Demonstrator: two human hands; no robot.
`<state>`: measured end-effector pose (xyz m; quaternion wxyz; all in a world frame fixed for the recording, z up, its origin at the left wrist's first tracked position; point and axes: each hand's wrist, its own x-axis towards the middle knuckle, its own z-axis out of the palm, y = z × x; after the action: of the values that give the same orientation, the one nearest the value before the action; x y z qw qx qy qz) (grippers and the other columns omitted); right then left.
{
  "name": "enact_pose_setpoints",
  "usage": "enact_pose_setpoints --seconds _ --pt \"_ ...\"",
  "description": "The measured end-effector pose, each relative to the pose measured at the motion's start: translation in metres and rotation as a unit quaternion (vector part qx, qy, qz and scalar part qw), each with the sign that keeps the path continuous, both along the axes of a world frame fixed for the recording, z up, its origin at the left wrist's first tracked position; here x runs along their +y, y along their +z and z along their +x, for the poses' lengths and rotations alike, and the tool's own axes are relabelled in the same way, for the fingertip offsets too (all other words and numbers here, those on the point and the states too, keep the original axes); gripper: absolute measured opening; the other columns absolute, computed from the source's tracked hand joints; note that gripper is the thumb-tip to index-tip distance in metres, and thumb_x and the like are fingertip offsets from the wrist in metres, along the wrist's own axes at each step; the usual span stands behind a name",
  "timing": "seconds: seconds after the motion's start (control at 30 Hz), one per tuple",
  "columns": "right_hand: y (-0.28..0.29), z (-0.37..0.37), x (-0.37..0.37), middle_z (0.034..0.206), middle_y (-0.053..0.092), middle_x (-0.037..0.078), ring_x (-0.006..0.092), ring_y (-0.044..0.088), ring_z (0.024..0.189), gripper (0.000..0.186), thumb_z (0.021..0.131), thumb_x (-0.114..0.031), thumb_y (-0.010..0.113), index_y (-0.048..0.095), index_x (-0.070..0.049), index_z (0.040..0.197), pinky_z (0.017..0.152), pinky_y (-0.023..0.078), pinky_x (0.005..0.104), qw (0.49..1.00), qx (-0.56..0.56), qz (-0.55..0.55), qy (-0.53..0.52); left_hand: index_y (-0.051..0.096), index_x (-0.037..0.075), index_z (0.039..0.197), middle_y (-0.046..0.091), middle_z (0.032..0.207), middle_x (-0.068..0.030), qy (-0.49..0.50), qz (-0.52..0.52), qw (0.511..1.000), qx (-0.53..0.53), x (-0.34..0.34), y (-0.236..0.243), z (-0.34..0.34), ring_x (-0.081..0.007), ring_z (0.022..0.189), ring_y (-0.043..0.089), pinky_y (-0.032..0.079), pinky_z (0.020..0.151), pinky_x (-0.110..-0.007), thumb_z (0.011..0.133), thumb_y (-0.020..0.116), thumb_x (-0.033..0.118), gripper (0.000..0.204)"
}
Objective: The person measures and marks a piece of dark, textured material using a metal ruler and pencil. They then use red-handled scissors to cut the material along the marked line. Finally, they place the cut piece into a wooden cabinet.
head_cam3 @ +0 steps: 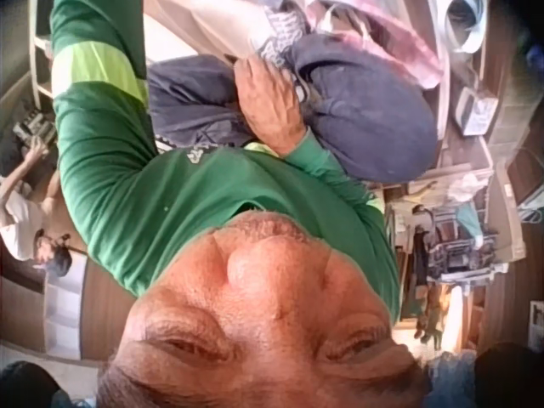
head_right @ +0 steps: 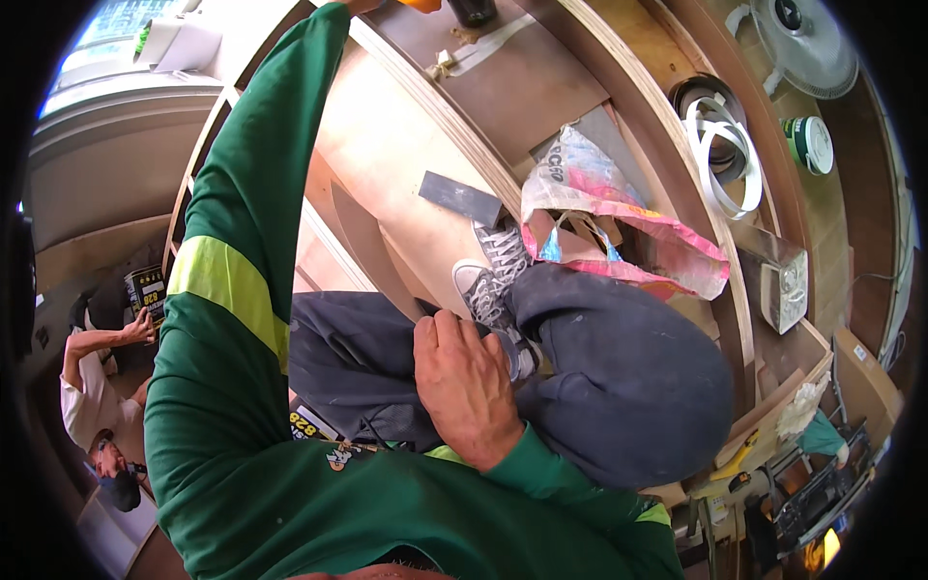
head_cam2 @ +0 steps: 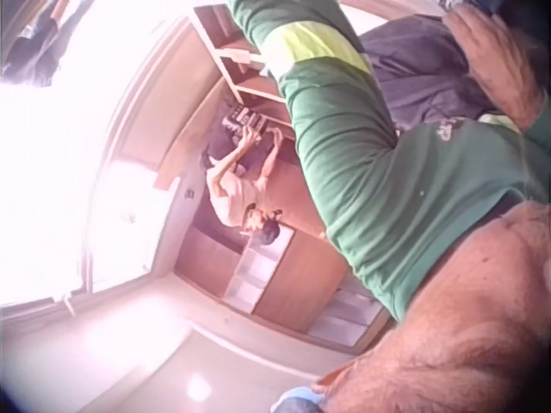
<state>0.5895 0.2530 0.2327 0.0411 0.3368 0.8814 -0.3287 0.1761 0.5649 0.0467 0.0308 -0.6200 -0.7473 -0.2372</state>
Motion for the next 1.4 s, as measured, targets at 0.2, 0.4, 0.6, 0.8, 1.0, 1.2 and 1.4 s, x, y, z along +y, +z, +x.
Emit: enact_pose_setpoints --seconds 0.2,0.4,0.6,0.8,1.0,1.2,1.4 --pt "0.003 0.0 0.003 0.093 0.054 0.006 0.0208 0.061 0.087 0.009 0.09 -0.01 0.058 0.056 -0.007 0.098 0.07 0.046 0.0374 1.0 0.003 -0.004 -0.024 0.066 0.006 0.09 0.063 0.098 -0.0169 -0.072 0.032 0.994 -0.08 -0.005 -0.072 -0.022 -0.0352 0.095 0.063 0.051 0.084 -0.046 0.078 0.077 0.013 0.017" --pt "0.013 0.003 0.001 0.096 0.057 0.014 0.0319 0.063 0.087 0.022 0.087 -0.002 0.057 0.057 -0.001 0.11 0.076 0.05 0.0446 0.992 0.066 -0.055 -0.096 0.061 0.002 0.13 0.066 0.114 -0.0179 -0.024 -0.015 0.993 -0.114 -0.015 -0.085 -0.031 -0.0297 0.106 0.063 0.052 0.09 -0.041 0.092 0.075 0.037 0.054" --pt "0.019 0.004 0.0 0.096 0.054 0.016 0.0309 0.063 0.087 0.013 0.09 -0.003 0.053 0.053 0.001 0.102 0.078 0.054 0.0415 0.981 0.139 -0.047 -0.129 0.048 0.002 0.149 0.056 0.145 -0.0227 -0.088 -0.089 0.942 -0.311 -0.086 -0.024 -0.048 -0.0276 0.135 0.052 0.041 0.112 -0.038 0.102 0.06 0.048 0.066" --pt "0.022 0.002 -0.024 0.097 0.054 0.017 0.0277 0.061 0.09 0.014 0.09 -0.006 0.053 0.053 0.004 0.099 0.081 0.054 0.0383 0.962 0.201 0.005 -0.184 0.022 0.004 0.162 0.034 0.161 -0.016 0.11 -0.049 0.861 -0.493 -0.258 0.111 0.04 -0.0254 0.145 0.038 0.033 0.118 -0.042 0.105 0.05 0.054 0.08" --pt "0.048 -0.014 -0.077 0.09 0.057 0.009 0.0211 0.059 0.087 0.026 0.09 -0.015 0.057 0.065 0.006 0.104 0.075 0.052 0.031 0.975 0.199 0.06 -0.076 0.031 0.01 0.16 0.046 0.147 -0.014 0.259 0.01 0.624 -0.737 -0.433 0.158 0.193 -0.025 0.125 0.05 0.04 0.109 -0.042 0.101 0.051 0.062 0.081" --pt "0.06 -0.014 -0.128 0.093 0.057 0.011 0.022 0.063 0.085 0.02 0.095 -0.014 0.056 0.063 0.003 0.102 0.067 0.056 0.0342 0.964 0.261 0.033 -0.019 0.034 0.011 0.158 0.05 0.138 -0.0126 0.187 0.126 0.47 -0.854 -0.512 0.13 0.196 -0.0241 0.117 0.051 0.041 0.101 -0.04 0.102 0.049 0.055 0.073" --pt "0.073 -0.017 -0.114 0.096 0.056 0.014 0.0255 0.064 0.09 0.018 0.097 -0.011 0.055 0.059 0.005 0.104 0.079 0.058 0.0352 0.958 0.273 0.011 0.083 0.037 0.013 0.156 0.053 0.128 -0.0112 0.036 0.232 0.358 -0.904 -0.486 0.097 0.158 -0.0232 0.109 0.052 0.043 0.094 -0.039 0.104 0.048 0.049 0.065"
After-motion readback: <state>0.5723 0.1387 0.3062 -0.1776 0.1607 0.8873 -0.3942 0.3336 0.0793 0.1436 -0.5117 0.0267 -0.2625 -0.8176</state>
